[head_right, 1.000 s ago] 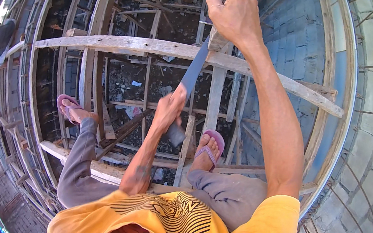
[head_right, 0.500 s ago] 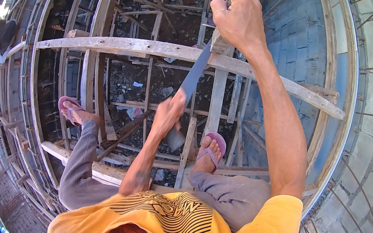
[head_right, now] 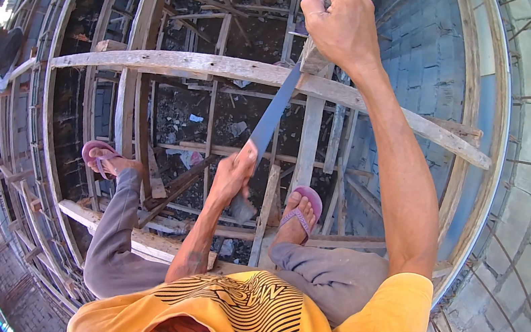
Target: Sawing a piece of wood while sitting on a construction frame.
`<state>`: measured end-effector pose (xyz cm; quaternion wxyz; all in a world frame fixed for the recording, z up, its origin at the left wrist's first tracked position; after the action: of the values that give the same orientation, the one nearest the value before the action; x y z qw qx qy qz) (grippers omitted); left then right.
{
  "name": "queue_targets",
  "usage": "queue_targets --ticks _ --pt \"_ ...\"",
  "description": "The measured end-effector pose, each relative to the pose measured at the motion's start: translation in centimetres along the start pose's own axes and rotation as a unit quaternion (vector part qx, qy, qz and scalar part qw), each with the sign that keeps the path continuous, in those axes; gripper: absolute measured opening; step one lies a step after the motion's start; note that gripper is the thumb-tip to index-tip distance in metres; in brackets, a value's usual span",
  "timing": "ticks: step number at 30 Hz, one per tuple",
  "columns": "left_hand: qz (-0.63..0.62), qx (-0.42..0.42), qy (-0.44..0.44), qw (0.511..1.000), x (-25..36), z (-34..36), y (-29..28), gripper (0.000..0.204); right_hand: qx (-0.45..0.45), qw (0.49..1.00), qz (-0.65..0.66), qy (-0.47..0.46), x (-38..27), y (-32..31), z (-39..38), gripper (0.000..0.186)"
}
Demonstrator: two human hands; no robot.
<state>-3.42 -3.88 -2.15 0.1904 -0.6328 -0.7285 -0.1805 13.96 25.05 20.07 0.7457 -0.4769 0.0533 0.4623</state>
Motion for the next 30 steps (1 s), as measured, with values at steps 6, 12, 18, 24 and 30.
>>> queue_targets --ticks 6,12,18,24,30 --pt "-0.002 0.007 0.054 0.998 4.4 4.9 3.3 0.044 -0.020 1.000 -0.019 -0.014 0.5 1.0 0.1 0.013" --pt "0.048 0.034 0.028 0.998 -2.0 0.2 0.5 0.051 -0.010 1.000 -0.020 -0.019 1.3 0.2 -0.1 0.014" --pt "0.014 -0.002 0.047 0.999 3.7 2.9 1.9 0.052 -0.013 1.000 -0.015 -0.005 0.3 0.1 0.1 0.013" --pt "0.004 -0.001 0.074 0.997 6.1 7.1 5.0 0.052 -0.033 0.999 -0.019 -0.012 0.6 -0.2 0.2 0.012" --pt "-0.077 -0.033 0.171 0.982 5.7 5.8 5.1 0.046 -0.033 0.999 -0.010 0.000 0.7 0.0 0.1 0.014"
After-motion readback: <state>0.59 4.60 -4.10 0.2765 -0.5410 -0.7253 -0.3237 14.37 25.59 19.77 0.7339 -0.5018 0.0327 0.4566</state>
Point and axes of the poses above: each hand's wrist, its own z-axis towards the middle knuckle, its own y-axis out of the palm, x = y × z, the point moved 6 cm from there along z, towards the middle knuckle, and after that the axes turned 12 degrees about -y, right-handed, at the moved point
